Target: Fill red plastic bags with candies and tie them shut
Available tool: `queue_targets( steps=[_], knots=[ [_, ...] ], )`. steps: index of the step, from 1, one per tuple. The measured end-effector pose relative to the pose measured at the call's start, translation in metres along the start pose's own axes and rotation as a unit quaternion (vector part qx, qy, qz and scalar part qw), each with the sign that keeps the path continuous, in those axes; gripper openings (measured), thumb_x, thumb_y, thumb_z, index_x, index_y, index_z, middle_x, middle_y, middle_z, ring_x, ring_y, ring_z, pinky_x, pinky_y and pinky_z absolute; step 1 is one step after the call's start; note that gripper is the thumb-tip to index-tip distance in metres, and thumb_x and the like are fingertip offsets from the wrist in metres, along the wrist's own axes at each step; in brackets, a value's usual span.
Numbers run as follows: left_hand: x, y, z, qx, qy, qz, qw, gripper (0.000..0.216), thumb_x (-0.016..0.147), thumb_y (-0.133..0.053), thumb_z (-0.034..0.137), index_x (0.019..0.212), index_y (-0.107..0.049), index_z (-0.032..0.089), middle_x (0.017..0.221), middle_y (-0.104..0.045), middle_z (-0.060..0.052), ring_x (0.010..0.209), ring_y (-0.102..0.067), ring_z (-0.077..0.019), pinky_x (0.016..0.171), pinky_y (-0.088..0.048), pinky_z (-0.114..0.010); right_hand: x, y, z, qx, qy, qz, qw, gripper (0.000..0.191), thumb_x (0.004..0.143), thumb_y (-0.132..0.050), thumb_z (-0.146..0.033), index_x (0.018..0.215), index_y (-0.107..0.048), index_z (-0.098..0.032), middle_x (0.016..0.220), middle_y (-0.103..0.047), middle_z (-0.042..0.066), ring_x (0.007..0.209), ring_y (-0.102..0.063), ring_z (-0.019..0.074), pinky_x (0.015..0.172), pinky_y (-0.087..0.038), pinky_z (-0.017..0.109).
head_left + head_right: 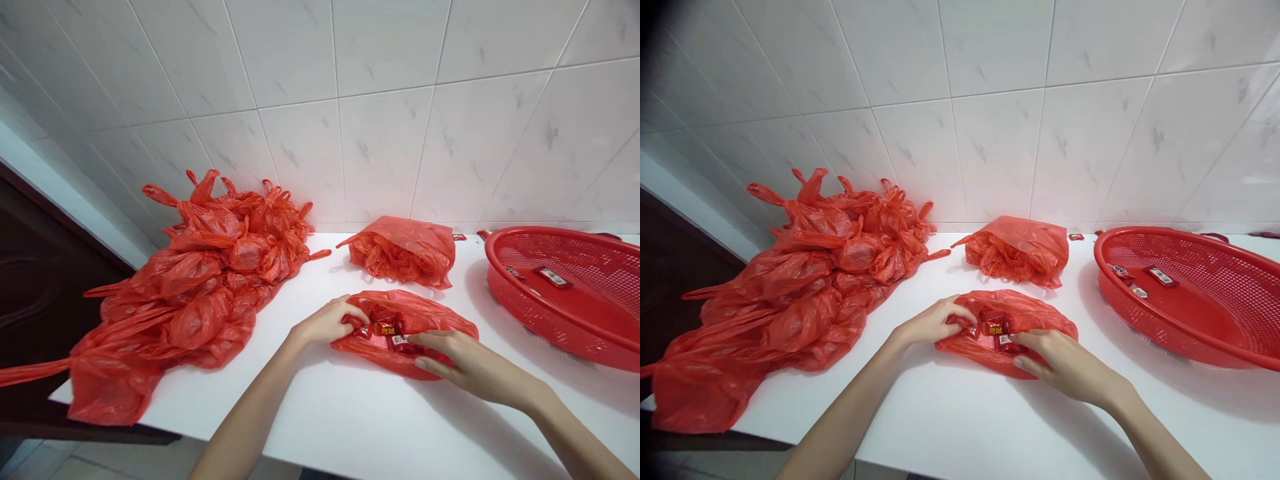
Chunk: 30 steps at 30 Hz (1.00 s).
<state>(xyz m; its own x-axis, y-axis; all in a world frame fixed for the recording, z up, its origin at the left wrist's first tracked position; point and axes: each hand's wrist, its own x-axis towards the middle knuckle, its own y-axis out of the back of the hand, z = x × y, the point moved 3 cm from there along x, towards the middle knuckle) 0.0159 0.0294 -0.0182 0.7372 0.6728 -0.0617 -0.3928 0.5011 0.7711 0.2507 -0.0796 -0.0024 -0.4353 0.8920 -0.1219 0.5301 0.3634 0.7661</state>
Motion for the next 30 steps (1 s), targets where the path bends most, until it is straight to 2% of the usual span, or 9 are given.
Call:
queue_targets(
  steps=[2,4,9,14,17,19,24,26,30],
  knots=[
    [0.003,-0.005,-0.003,-0.004,-0.006,0.015,1.0,0.052,0.074,-0.048,0.001,0.105,-0.08,0.027,0.107,-0.071,-0.004,0.103,-0.067,-0.0228,0.096,-0.052,-0.034,0.006,-0.007,0.005,-0.003,0.003,0.024,1.0,0.033,0.101,-0.045,-0.039,0.108,-0.074,-0.024,0.106,-0.076,0.01,0.092,-0.069,0.0278,0.079,-0.053,0.039],
    [0.004,-0.008,-0.006,0.002,-0.001,0.022,1.0,0.05,0.075,-0.051,0.004,0.11,-0.079,0.026,0.111,-0.07,-0.005,0.101,-0.067,-0.0236,0.096,-0.052,-0.035,0.01,-0.012,0.01,-0.019,0.003,0.039,0.999,0.03,0.1,-0.046,-0.036,0.105,-0.073,-0.024,0.099,-0.075,0.009,0.084,-0.068,0.0257,0.073,-0.052,0.037],
    [0.004,-0.012,-0.008,0.021,0.028,0.034,0.999,0.045,0.073,-0.069,0.019,0.117,-0.076,0.024,0.117,-0.065,-0.009,0.107,-0.066,-0.0294,0.095,-0.054,-0.037,0.012,-0.019,0.019,-0.076,-0.012,0.047,0.996,0.025,0.101,-0.046,-0.029,0.109,-0.069,-0.022,0.103,-0.073,0.009,0.086,-0.068,0.025,0.072,-0.049,0.035],
    [0.006,-0.016,-0.011,0.01,0.025,0.044,0.999,0.046,0.072,-0.074,0.021,0.118,-0.074,0.025,0.119,-0.063,-0.009,0.107,-0.066,-0.0288,0.094,-0.055,-0.036,0.014,-0.027,0.024,-0.138,-0.077,0.05,0.986,0.024,0.095,-0.057,-0.025,0.116,-0.066,-0.019,0.106,-0.069,0.011,0.088,-0.069,0.0273,0.072,-0.049,0.035],
    [0.009,-0.02,-0.015,0.004,0.014,0.058,0.998,0.049,0.072,-0.076,0.023,0.121,-0.072,0.025,0.126,-0.062,-0.009,0.116,-0.063,-0.03,0.099,-0.053,-0.038,0.016,-0.03,0.025,-0.14,-0.094,0.053,0.984,0.022,0.095,-0.058,-0.029,0.112,-0.066,-0.018,0.103,-0.069,0.012,0.088,-0.068,0.0277,0.072,-0.048,0.035],
    [0.01,-0.023,-0.014,0.004,0.007,0.067,0.998,0.049,0.073,-0.077,0.024,0.122,-0.072,0.025,0.127,-0.061,-0.009,0.114,-0.063,-0.0289,0.101,-0.053,-0.039,0.017,-0.031,0.025,-0.132,-0.093,0.066,0.985,0.023,0.098,-0.055,-0.034,0.108,-0.067,-0.018,0.1,-0.07,0.012,0.085,-0.068,0.027,0.07,-0.048,0.035],
    [0.016,-0.036,-0.004,-0.019,0.001,0.139,0.99,0.029,0.083,-0.075,0.034,0.109,-0.077,0.023,0.114,-0.061,-0.008,0.106,-0.064,-0.0247,0.101,-0.052,-0.04,0.018,-0.03,0.027,-0.112,-0.074,0.099,0.986,0.034,0.104,-0.043,-0.04,0.109,-0.068,-0.018,0.096,-0.071,0.012,0.081,-0.068,0.0257,0.068,-0.046,0.033],
    [0.019,-0.043,-0.001,-0.025,0.003,0.164,0.986,0.022,0.085,-0.074,0.034,0.104,-0.079,0.023,0.108,-0.06,-0.007,0.102,-0.063,-0.0233,0.1,-0.052,-0.04,0.019,-0.032,0.029,-0.116,-0.073,0.102,0.985,0.032,0.102,-0.046,-0.039,0.113,-0.068,-0.018,0.098,-0.072,0.012,0.083,-0.069,0.0259,0.067,-0.046,0.033],
    [0.021,-0.05,0.0,-0.025,-0.003,0.174,0.984,0.013,0.087,-0.07,0.026,0.096,-0.08,0.023,0.098,-0.058,-0.005,0.095,-0.061,-0.0211,0.092,-0.053,-0.036,0.021,-0.033,0.032,-0.113,-0.077,0.106,0.985,0.028,0.098,-0.053,-0.034,0.117,-0.067,-0.02,0.104,-0.073,0.012,0.085,-0.07,0.0261,0.065,-0.044,0.031]
  ],
)
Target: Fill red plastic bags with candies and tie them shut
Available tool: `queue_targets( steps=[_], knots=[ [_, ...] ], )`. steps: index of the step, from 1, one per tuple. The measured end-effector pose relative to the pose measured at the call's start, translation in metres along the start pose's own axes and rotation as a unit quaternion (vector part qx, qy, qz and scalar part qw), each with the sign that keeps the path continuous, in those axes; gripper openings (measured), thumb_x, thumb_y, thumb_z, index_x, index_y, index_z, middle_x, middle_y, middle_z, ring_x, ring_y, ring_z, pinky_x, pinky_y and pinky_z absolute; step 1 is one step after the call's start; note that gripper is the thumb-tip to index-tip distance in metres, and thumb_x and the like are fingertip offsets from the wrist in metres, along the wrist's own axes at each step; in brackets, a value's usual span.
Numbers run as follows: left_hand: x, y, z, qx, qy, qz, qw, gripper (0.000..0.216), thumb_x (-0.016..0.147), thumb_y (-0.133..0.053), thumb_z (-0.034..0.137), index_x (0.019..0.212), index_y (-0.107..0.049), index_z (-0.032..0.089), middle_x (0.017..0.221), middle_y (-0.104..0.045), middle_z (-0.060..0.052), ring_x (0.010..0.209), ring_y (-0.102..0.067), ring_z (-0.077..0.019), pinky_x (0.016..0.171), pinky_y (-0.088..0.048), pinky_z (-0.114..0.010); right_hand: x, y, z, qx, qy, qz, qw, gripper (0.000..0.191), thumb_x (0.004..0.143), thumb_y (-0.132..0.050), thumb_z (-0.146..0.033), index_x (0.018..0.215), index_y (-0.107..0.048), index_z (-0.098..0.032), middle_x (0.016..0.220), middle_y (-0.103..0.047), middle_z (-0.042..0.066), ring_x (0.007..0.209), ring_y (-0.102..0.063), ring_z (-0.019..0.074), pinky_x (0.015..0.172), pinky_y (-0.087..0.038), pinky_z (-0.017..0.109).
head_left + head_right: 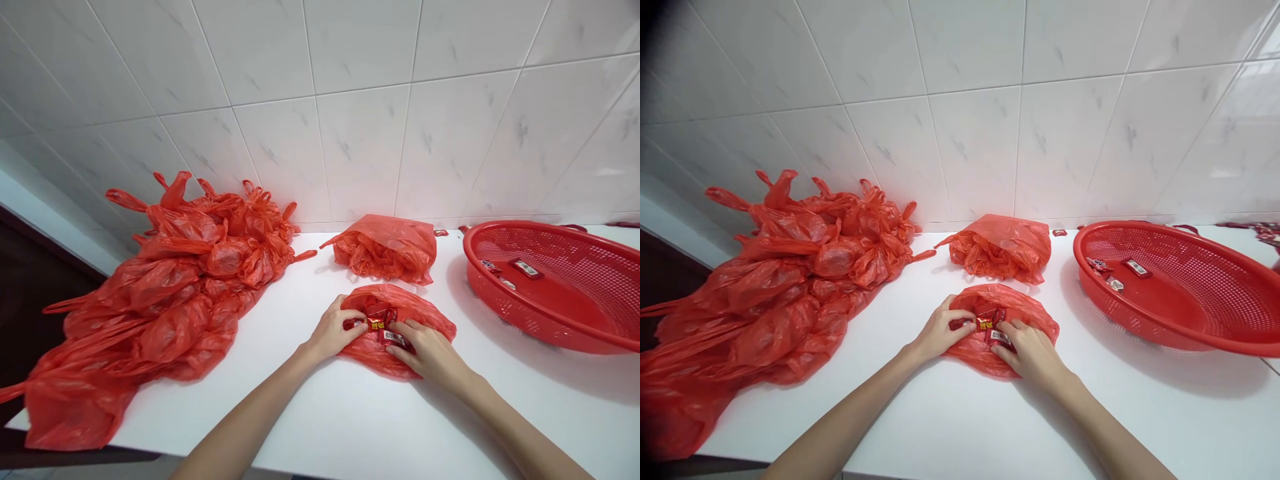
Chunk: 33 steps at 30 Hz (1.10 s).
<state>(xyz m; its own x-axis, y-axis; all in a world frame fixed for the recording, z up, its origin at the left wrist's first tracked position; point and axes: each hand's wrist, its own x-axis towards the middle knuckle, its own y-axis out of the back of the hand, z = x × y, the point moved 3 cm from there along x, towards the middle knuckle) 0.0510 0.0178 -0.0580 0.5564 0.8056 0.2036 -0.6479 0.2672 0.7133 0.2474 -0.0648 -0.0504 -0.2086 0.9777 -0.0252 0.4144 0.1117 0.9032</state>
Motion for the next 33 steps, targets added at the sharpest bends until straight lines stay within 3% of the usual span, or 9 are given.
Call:
queue_targets(
  steps=[5,11,15,19,25,33],
  knots=[
    [-0.001,0.002,-0.002,-0.018,-0.01,0.005,1.0,0.013,0.087,-0.069,0.026,0.095,-0.079,0.023,0.096,-0.059,-0.005,0.091,-0.062,-0.0199,0.089,-0.054,-0.035,0.001,0.003,-0.001,0.008,-0.014,-0.01,1.0,0.025,0.097,-0.054,-0.037,0.107,-0.068,-0.019,0.099,-0.073,0.011,0.084,-0.07,0.0263,0.064,-0.044,0.031],
    [0.0,0.003,-0.006,-0.048,-0.005,0.019,0.999,0.024,0.089,-0.067,0.03,0.109,-0.076,0.02,0.109,-0.064,-0.009,0.103,-0.065,-0.0229,0.097,-0.054,-0.038,0.002,0.007,-0.005,0.039,-0.017,-0.017,0.999,0.016,0.092,-0.058,-0.032,0.103,-0.061,-0.02,0.099,-0.074,0.009,0.084,-0.07,0.0262,0.064,-0.043,0.031],
    [0.0,0.002,-0.008,-0.07,-0.005,0.027,0.997,0.025,0.088,-0.067,0.027,0.111,-0.075,0.02,0.114,-0.065,-0.009,0.108,-0.065,-0.0235,0.102,-0.053,-0.041,0.003,0.005,-0.001,0.082,-0.054,0.028,0.995,0.02,0.096,-0.051,-0.042,0.095,-0.054,-0.022,0.086,-0.074,0.007,0.078,-0.07,0.0273,0.06,-0.041,0.031],
    [0.001,0.002,-0.008,-0.071,-0.003,0.026,0.997,0.025,0.088,-0.066,0.026,0.111,-0.075,0.02,0.112,-0.066,-0.009,0.103,-0.066,-0.023,0.101,-0.054,-0.041,0.006,0.004,0.005,0.077,-0.095,0.088,0.989,0.019,0.097,-0.047,-0.042,0.093,-0.051,-0.023,0.086,-0.073,0.008,0.083,-0.07,0.0294,0.062,-0.043,0.032],
    [0.001,0.002,-0.009,-0.073,-0.011,0.028,0.997,0.024,0.087,-0.066,0.024,0.11,-0.074,0.02,0.112,-0.067,-0.009,0.105,-0.066,-0.023,0.1,-0.054,-0.04,0.012,-0.001,0.004,0.035,-0.097,0.065,0.993,0.023,0.101,-0.038,-0.031,0.086,-0.052,-0.022,0.089,-0.072,0.009,0.079,-0.068,0.0252,0.062,-0.038,0.03],
    [0.004,0.003,-0.012,-0.074,-0.002,0.03,0.997,0.023,0.087,-0.065,0.021,0.107,-0.075,0.018,0.11,-0.067,-0.01,0.105,-0.066,-0.0237,0.1,-0.052,-0.041,0.018,-0.002,0.007,0.073,-0.093,0.088,0.989,0.015,0.095,-0.049,-0.03,0.082,-0.052,-0.022,0.086,-0.071,0.009,0.08,-0.065,0.0262,0.066,-0.04,0.032]
  ],
)
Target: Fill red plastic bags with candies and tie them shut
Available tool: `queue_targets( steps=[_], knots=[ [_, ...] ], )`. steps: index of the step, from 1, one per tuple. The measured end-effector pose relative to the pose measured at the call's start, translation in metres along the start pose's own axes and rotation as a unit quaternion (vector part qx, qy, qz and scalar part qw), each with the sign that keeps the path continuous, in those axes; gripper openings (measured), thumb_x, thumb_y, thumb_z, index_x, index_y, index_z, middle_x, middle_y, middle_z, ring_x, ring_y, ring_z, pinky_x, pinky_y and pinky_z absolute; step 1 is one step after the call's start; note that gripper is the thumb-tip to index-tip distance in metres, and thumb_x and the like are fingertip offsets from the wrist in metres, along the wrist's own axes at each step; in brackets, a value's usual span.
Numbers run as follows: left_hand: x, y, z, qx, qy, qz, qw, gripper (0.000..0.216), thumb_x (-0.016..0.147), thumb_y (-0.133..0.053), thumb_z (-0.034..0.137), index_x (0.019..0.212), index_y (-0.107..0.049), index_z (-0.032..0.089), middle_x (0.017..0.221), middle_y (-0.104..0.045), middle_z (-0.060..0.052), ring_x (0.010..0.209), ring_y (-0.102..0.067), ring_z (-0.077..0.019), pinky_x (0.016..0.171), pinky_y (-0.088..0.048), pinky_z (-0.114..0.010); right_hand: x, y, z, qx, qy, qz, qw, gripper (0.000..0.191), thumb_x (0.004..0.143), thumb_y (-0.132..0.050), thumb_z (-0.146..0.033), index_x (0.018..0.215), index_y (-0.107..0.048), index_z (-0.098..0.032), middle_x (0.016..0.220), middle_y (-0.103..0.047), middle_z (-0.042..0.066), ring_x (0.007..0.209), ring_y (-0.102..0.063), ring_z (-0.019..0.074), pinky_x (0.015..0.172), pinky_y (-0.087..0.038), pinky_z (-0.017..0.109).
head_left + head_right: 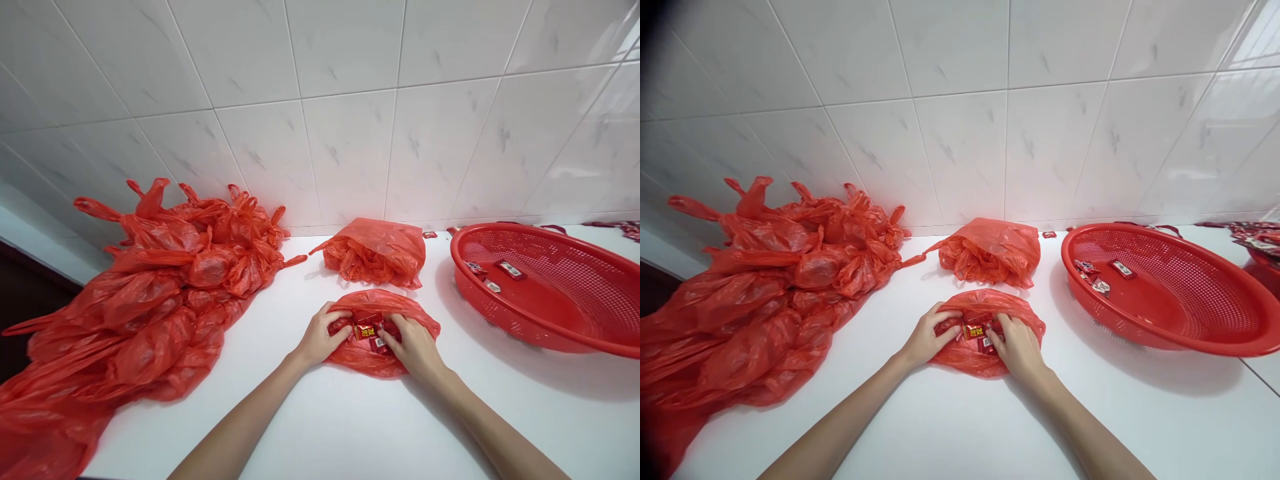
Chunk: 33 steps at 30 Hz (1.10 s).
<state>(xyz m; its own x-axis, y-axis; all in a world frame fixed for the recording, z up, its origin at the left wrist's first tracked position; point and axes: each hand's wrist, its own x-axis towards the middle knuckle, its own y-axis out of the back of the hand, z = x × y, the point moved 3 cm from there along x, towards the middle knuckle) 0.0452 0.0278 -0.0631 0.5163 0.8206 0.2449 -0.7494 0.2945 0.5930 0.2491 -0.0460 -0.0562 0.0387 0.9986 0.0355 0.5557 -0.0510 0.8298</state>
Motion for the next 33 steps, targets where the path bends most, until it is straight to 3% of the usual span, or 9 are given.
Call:
queue_targets(
  steps=[5,9,12,19,24,28,33],
  knots=[
    [-0.001,0.001,-0.001,-0.002,0.002,0.001,1.0,0.024,0.086,-0.066,0.019,0.108,-0.075,0.02,0.11,-0.067,-0.009,0.106,-0.066,-0.0237,0.1,-0.053,-0.041,-0.005,0.002,-0.006,0.168,0.033,0.041,0.984,0.008,0.089,-0.054,-0.03,0.087,-0.053,-0.022,0.084,-0.069,0.004,0.066,-0.059,0.0189,0.063,-0.044,0.031],
    [-0.002,0.0,-0.002,-0.007,0.0,0.005,1.0,0.024,0.086,-0.066,0.02,0.108,-0.075,0.021,0.112,-0.068,-0.009,0.107,-0.067,-0.0244,0.099,-0.054,-0.041,-0.011,0.005,-0.015,0.291,0.052,0.046,0.954,0.026,0.087,-0.062,-0.04,0.104,-0.065,-0.02,0.084,-0.069,0.003,0.063,-0.055,0.0173,0.062,-0.046,0.031],
    [-0.003,0.0,-0.003,-0.012,-0.004,0.01,1.0,0.024,0.086,-0.066,0.021,0.108,-0.075,0.021,0.112,-0.068,-0.009,0.107,-0.067,-0.0249,0.099,-0.054,-0.041,-0.011,0.005,-0.018,0.355,0.043,0.022,0.934,0.027,0.086,-0.067,-0.044,0.095,-0.071,-0.019,0.078,-0.067,0.004,0.067,-0.056,0.0182,0.065,-0.045,0.031],
    [-0.002,-0.001,-0.004,-0.02,-0.007,0.029,0.999,0.023,0.085,-0.065,0.018,0.105,-0.076,0.022,0.115,-0.065,-0.01,0.11,-0.066,-0.0253,0.102,-0.053,-0.044,-0.007,0.001,-0.028,0.581,-0.023,-0.059,0.812,0.031,0.077,-0.081,-0.048,0.084,-0.071,-0.019,0.076,-0.066,0.001,0.069,-0.057,0.015,0.066,-0.044,0.028],
    [-0.003,0.006,-0.002,0.005,-0.011,0.127,0.992,0.02,0.082,-0.068,0.022,0.1,-0.079,0.023,0.134,-0.056,-0.013,0.124,-0.057,-0.0315,0.105,-0.049,-0.051,0.001,0.002,-0.041,0.645,-0.037,-0.081,0.759,0.036,0.076,-0.083,-0.048,0.093,-0.072,-0.019,0.085,-0.072,0.005,0.078,-0.064,0.0179,0.069,-0.046,0.028],
    [-0.004,0.019,0.011,-0.042,-0.034,0.177,0.983,0.02,0.089,-0.063,0.029,0.1,-0.079,0.025,0.125,-0.061,-0.011,0.118,-0.058,-0.0288,0.102,-0.049,-0.047,0.002,0.004,-0.045,0.624,-0.03,-0.07,0.778,0.046,0.076,-0.084,-0.046,0.11,-0.067,-0.019,0.077,-0.071,0.002,0.071,-0.065,0.0162,0.063,-0.044,0.027],
    [-0.003,0.025,0.043,-0.159,-0.031,0.089,0.983,0.023,0.092,-0.063,0.037,0.091,-0.078,0.02,0.088,-0.068,-0.007,0.085,-0.065,-0.0209,0.084,-0.052,-0.035,0.0,0.01,-0.052,0.541,0.026,-0.019,0.84,0.049,0.081,-0.08,-0.042,0.119,-0.057,-0.023,0.07,-0.067,-0.003,0.067,-0.065,0.0161,0.06,-0.046,0.027]
  ],
)
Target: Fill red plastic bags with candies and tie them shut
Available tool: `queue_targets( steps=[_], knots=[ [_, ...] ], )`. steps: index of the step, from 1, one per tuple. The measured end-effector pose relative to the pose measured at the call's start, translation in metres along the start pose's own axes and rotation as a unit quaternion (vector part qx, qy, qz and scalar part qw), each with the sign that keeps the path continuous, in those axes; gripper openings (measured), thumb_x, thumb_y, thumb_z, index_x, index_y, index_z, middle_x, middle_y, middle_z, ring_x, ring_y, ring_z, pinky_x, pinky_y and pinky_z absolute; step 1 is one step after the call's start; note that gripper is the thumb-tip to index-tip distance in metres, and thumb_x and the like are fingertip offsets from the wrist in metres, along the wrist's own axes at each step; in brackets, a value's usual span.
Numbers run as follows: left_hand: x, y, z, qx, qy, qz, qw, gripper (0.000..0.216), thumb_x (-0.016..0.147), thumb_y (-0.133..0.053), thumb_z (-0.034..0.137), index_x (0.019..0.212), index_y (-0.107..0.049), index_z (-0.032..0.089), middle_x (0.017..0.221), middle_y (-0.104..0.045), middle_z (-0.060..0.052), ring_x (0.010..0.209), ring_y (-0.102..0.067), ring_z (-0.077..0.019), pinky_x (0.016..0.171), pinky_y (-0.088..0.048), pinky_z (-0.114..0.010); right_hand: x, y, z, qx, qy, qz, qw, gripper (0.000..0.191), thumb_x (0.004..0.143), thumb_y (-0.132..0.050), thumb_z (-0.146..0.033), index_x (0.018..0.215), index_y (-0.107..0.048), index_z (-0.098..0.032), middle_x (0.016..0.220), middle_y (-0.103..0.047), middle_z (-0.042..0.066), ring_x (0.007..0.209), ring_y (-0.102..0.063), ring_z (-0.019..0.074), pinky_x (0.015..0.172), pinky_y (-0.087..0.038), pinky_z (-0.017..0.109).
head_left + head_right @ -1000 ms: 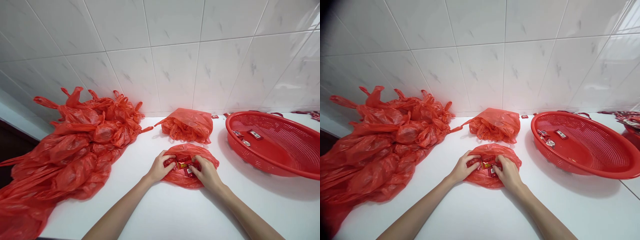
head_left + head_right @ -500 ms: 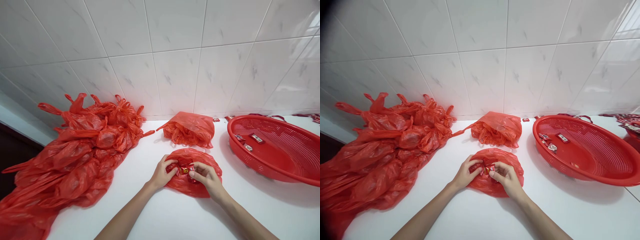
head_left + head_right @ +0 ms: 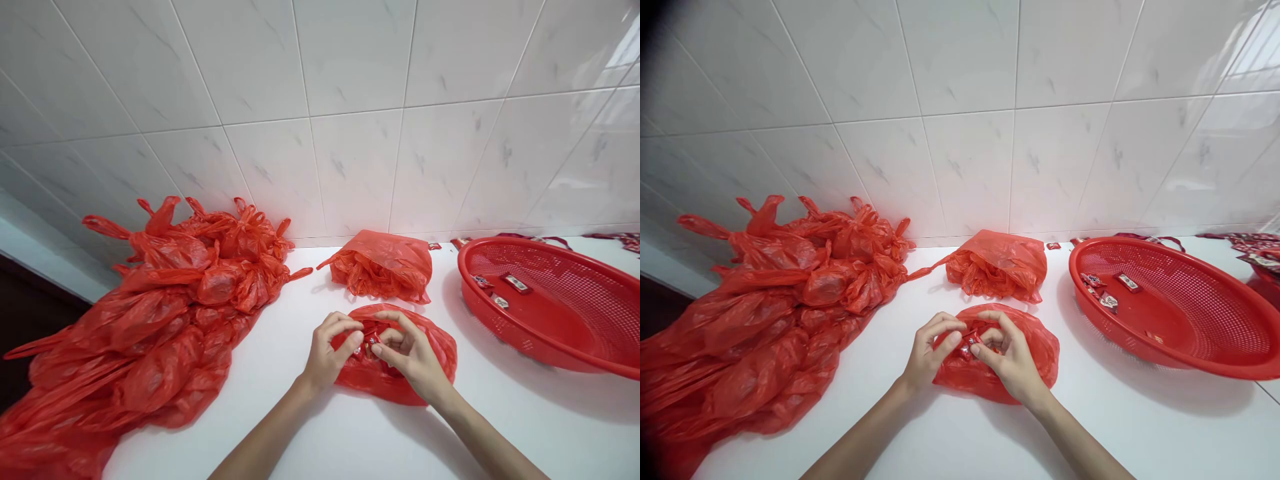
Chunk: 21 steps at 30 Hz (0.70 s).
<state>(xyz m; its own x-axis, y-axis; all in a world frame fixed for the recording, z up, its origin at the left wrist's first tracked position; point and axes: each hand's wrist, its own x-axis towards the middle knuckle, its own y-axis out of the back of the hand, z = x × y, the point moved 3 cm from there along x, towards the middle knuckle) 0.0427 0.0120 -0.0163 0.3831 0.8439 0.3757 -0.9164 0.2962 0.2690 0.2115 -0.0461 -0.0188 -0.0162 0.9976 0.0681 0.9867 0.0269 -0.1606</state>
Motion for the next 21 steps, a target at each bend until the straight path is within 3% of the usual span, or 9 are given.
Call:
queue_targets(
  steps=[3,6,11,14,21],
  knots=[
    [0.001,-0.006,0.014,-0.022,0.023,-0.027,0.999,0.023,0.091,-0.065,0.036,0.084,-0.077,0.019,0.082,-0.067,-0.005,0.079,-0.063,-0.0186,0.078,-0.05,-0.032,0.0,-0.002,-0.009,-0.079,0.054,-0.002,0.995,0.042,0.088,-0.074,-0.04,0.123,-0.056,-0.024,0.074,-0.07,-0.002,0.074,-0.069,0.0182,0.071,-0.051,0.031],
    [0.0,-0.009,0.02,-0.061,0.054,0.006,0.997,0.027,0.092,-0.062,0.037,0.077,-0.075,0.018,0.077,-0.063,-0.004,0.075,-0.059,-0.0168,0.075,-0.048,-0.03,0.003,-0.002,-0.016,-0.1,0.068,-0.003,0.993,0.046,0.087,-0.075,-0.039,0.126,-0.056,-0.025,0.08,-0.073,0.0,0.077,-0.071,0.0191,0.073,-0.053,0.031],
    [0.0,-0.007,0.023,-0.128,0.107,0.075,0.983,0.034,0.09,-0.064,0.042,0.068,-0.066,0.017,0.07,-0.056,-0.001,0.068,-0.051,-0.015,0.069,-0.043,-0.028,0.005,-0.005,-0.021,-0.08,0.067,-0.035,0.994,0.021,0.089,-0.073,-0.041,0.096,-0.069,-0.022,0.08,-0.073,0.002,0.074,-0.069,0.0171,0.07,-0.053,0.028],
    [-0.001,-0.006,0.024,-0.144,0.126,0.084,0.978,0.035,0.088,-0.065,0.043,0.065,-0.063,0.016,0.069,-0.055,-0.001,0.068,-0.051,-0.015,0.068,-0.042,-0.028,0.003,-0.01,-0.02,-0.059,0.052,-0.051,0.996,0.024,0.092,-0.069,-0.042,0.083,-0.069,-0.02,0.075,-0.072,0.002,0.071,-0.066,0.0159,0.067,-0.052,0.026],
    [-0.009,-0.004,0.022,-0.099,0.086,0.091,0.987,0.042,0.093,-0.059,0.041,0.06,-0.057,0.017,0.068,-0.054,-0.001,0.067,-0.049,-0.0144,0.068,-0.042,-0.027,-0.001,-0.011,-0.012,-0.002,0.022,-0.046,0.999,0.031,0.09,-0.069,-0.046,0.076,-0.064,-0.019,0.069,-0.068,0.001,0.064,-0.06,0.0141,0.064,-0.048,0.026]
  ],
)
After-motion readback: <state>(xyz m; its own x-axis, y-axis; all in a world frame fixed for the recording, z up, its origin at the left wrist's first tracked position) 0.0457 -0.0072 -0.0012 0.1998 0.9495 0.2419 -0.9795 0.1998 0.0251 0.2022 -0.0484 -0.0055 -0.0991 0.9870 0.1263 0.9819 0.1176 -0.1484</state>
